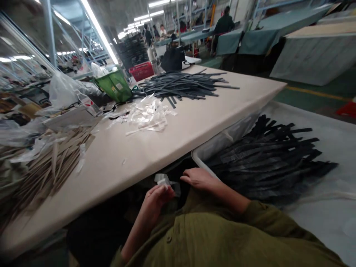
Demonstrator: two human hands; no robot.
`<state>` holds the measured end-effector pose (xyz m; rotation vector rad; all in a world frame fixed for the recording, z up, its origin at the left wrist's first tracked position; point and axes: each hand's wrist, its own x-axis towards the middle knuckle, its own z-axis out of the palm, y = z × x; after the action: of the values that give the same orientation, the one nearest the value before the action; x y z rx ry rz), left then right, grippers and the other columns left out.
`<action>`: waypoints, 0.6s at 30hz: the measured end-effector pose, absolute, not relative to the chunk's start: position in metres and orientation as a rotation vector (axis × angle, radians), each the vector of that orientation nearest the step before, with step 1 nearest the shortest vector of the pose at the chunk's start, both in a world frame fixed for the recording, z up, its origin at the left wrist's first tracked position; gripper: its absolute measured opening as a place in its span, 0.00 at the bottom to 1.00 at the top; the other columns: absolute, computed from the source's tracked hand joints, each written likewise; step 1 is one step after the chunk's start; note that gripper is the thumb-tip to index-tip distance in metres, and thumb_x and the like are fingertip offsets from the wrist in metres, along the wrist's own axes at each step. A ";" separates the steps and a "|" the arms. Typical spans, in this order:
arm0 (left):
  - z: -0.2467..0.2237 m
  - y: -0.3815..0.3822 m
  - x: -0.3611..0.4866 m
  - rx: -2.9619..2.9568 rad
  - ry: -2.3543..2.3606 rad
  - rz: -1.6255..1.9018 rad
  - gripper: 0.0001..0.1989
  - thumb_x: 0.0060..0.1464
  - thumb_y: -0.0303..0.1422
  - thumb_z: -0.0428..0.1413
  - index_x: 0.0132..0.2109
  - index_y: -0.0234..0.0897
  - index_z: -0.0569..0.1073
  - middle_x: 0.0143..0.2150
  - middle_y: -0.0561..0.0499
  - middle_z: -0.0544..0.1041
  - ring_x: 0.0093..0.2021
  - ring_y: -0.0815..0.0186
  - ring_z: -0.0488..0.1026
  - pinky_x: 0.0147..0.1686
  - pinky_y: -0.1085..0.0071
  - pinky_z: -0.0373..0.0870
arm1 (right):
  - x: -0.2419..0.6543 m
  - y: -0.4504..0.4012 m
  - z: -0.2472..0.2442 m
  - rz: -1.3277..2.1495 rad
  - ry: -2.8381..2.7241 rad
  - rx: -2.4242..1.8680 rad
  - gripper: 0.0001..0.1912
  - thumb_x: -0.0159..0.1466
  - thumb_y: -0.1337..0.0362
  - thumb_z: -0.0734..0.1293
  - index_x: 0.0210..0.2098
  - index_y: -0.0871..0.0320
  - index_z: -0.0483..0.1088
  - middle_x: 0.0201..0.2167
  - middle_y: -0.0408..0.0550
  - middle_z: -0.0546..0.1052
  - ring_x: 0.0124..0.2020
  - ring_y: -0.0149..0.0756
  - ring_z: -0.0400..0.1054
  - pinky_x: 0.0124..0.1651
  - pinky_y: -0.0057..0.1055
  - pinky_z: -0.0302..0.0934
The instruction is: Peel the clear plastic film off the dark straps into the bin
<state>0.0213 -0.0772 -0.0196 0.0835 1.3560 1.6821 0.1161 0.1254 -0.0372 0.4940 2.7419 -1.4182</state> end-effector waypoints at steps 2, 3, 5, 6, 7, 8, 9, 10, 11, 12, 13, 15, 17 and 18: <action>-0.021 -0.075 0.016 0.020 1.326 1.745 0.21 0.39 0.44 0.70 0.34 0.32 0.81 0.32 0.44 0.81 0.34 0.61 0.78 0.39 0.66 0.75 | 0.120 0.129 -0.037 -1.527 2.590 0.500 0.33 0.68 0.40 0.56 0.28 0.60 0.77 0.27 0.53 0.78 0.32 0.42 0.72 0.38 0.36 0.62; -0.023 -0.073 0.015 0.012 1.316 1.756 0.20 0.39 0.44 0.70 0.35 0.31 0.81 0.33 0.43 0.81 0.34 0.62 0.78 0.38 0.67 0.75 | 0.121 0.128 -0.035 -1.608 2.480 0.465 0.37 0.67 0.36 0.54 0.28 0.61 0.78 0.27 0.54 0.78 0.32 0.42 0.72 0.38 0.36 0.63; -0.026 -0.071 0.016 0.038 1.319 1.750 0.20 0.41 0.43 0.69 0.35 0.30 0.82 0.33 0.43 0.82 0.33 0.63 0.78 0.37 0.69 0.75 | 0.119 0.121 -0.029 -1.746 2.274 0.365 0.43 0.63 0.30 0.52 0.28 0.63 0.78 0.27 0.53 0.78 0.29 0.40 0.72 0.36 0.34 0.64; -0.028 -0.070 0.017 0.078 1.329 1.725 0.20 0.42 0.44 0.69 0.36 0.30 0.82 0.32 0.43 0.82 0.32 0.63 0.78 0.36 0.69 0.75 | 0.117 0.116 -0.027 -1.808 2.189 0.327 0.45 0.61 0.28 0.52 0.28 0.63 0.78 0.26 0.52 0.78 0.28 0.38 0.71 0.35 0.33 0.64; -0.030 -0.069 0.019 0.130 1.344 1.695 0.20 0.43 0.44 0.68 0.36 0.30 0.82 0.32 0.43 0.82 0.31 0.63 0.78 0.36 0.69 0.74 | 0.113 0.110 -0.026 -1.867 2.126 0.307 0.46 0.59 0.26 0.53 0.26 0.63 0.77 0.24 0.50 0.76 0.26 0.36 0.69 0.33 0.32 0.63; -0.030 -0.068 0.020 0.189 1.360 1.661 0.20 0.45 0.45 0.67 0.37 0.30 0.82 0.33 0.43 0.82 0.31 0.63 0.77 0.36 0.68 0.74 | 0.108 0.105 -0.025 -1.922 2.082 0.308 0.46 0.58 0.25 0.53 0.24 0.63 0.76 0.22 0.48 0.73 0.24 0.34 0.66 0.32 0.31 0.62; -0.031 -0.067 0.022 0.243 1.376 1.629 0.21 0.45 0.46 0.66 0.37 0.30 0.83 0.33 0.42 0.82 0.31 0.62 0.77 0.37 0.67 0.74 | 0.102 0.100 -0.026 -1.975 2.054 0.327 0.45 0.56 0.25 0.54 0.23 0.63 0.74 0.20 0.46 0.71 0.23 0.31 0.63 0.30 0.29 0.59; -0.032 -0.067 0.023 0.282 1.392 1.603 0.22 0.46 0.47 0.66 0.37 0.30 0.83 0.33 0.42 0.82 0.32 0.61 0.77 0.37 0.66 0.74 | 0.096 0.095 -0.027 -2.025 2.034 0.359 0.44 0.56 0.25 0.56 0.23 0.63 0.74 0.19 0.44 0.68 0.22 0.30 0.60 0.28 0.28 0.57; -0.032 -0.066 0.023 0.306 1.407 1.585 0.22 0.46 0.47 0.65 0.37 0.30 0.83 0.34 0.42 0.82 0.33 0.60 0.78 0.39 0.65 0.74 | 0.090 0.092 -0.028 -2.071 2.017 0.399 0.42 0.56 0.26 0.58 0.26 0.63 0.74 0.18 0.42 0.67 0.22 0.28 0.58 0.27 0.27 0.55; -0.033 -0.066 0.024 0.316 1.418 1.573 0.22 0.46 0.48 0.65 0.37 0.30 0.83 0.34 0.42 0.82 0.34 0.59 0.78 0.40 0.64 0.74 | 0.085 0.089 -0.029 -2.108 2.004 0.440 0.40 0.55 0.28 0.62 0.29 0.64 0.76 0.19 0.41 0.68 0.21 0.28 0.57 0.26 0.26 0.53; -0.035 -0.066 0.024 0.317 1.427 1.559 0.23 0.45 0.48 0.66 0.37 0.30 0.83 0.33 0.42 0.82 0.34 0.58 0.78 0.40 0.64 0.74 | 0.080 0.087 -0.029 -2.135 1.997 0.482 0.37 0.54 0.31 0.65 0.32 0.64 0.76 0.20 0.41 0.69 0.21 0.27 0.56 0.24 0.26 0.52; -0.040 -0.067 0.025 0.326 1.450 1.538 0.24 0.45 0.49 0.65 0.35 0.30 0.83 0.32 0.43 0.82 0.34 0.58 0.77 0.40 0.65 0.72 | 0.074 0.085 -0.027 -2.154 2.015 0.541 0.32 0.52 0.37 0.71 0.34 0.63 0.77 0.21 0.42 0.71 0.20 0.27 0.58 0.23 0.25 0.52; -0.050 -0.067 0.025 0.337 1.481 1.542 0.25 0.46 0.51 0.64 0.33 0.29 0.82 0.30 0.45 0.81 0.34 0.59 0.75 0.38 0.67 0.71 | 0.072 0.082 -0.023 -2.140 2.082 0.556 0.27 0.52 0.42 0.72 0.30 0.63 0.77 0.22 0.43 0.73 0.21 0.28 0.60 0.24 0.25 0.54; -0.057 -0.066 0.025 0.320 1.497 1.565 0.25 0.46 0.52 0.64 0.33 0.29 0.82 0.30 0.46 0.80 0.34 0.59 0.75 0.37 0.67 0.70 | 0.072 0.081 -0.023 -2.130 2.125 0.555 0.25 0.53 0.44 0.72 0.29 0.63 0.77 0.21 0.43 0.73 0.22 0.28 0.62 0.25 0.25 0.55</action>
<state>0.0251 -0.0659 -0.0571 0.3197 1.4971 1.5651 0.0720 0.0812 -0.0226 0.5548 2.1250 -2.1296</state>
